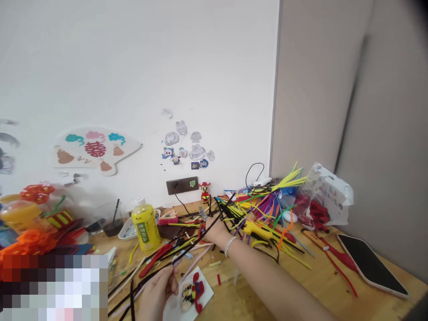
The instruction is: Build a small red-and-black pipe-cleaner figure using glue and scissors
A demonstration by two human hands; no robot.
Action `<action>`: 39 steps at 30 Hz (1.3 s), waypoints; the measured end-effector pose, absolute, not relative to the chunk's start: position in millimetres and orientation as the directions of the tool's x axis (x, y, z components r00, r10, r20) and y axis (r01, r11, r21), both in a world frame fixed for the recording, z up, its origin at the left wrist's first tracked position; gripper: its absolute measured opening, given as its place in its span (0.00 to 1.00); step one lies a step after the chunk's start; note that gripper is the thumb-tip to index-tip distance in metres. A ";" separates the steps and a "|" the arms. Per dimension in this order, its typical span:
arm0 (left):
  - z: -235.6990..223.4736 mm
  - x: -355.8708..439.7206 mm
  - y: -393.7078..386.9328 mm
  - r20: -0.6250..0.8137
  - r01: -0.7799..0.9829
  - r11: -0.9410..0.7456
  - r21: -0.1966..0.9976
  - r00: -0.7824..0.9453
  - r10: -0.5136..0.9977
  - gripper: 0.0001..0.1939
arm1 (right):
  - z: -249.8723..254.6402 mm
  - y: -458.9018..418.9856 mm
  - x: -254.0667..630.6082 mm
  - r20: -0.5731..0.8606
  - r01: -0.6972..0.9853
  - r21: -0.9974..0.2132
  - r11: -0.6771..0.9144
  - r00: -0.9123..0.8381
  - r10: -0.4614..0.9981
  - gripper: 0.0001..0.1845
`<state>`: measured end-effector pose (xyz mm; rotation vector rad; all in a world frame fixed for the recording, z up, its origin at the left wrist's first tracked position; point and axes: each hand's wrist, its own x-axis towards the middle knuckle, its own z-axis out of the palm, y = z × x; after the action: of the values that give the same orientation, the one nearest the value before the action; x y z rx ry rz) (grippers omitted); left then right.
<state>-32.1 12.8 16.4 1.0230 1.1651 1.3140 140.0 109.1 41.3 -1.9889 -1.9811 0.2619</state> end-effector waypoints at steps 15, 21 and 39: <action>7.5 -30.3 16.6 -0.057 -0.210 0.051 0.976 -0.021 0.998 0.16 | 77.2 88.9 204.7 0.246 0.945 -0.322 -0.054 0.139 0.959 0.16; 17.1 -27.9 7.0 0.001 -0.255 -0.017 0.967 -0.063 0.998 0.14 | 67.3 16.1 230.2 0.270 0.946 -0.320 0.050 0.040 0.962 0.20; 16.4 -10.5 -4.5 -0.006 -0.312 0.024 0.950 0.059 0.998 0.15 | 42.1 -54.2 178.1 0.083 0.849 -0.521 0.091 -0.056 0.995 0.28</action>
<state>-10.5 -4.5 16.4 0.9885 0.9395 1.2910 178.1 -54.2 42.1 -1.8089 -1.9584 0.4701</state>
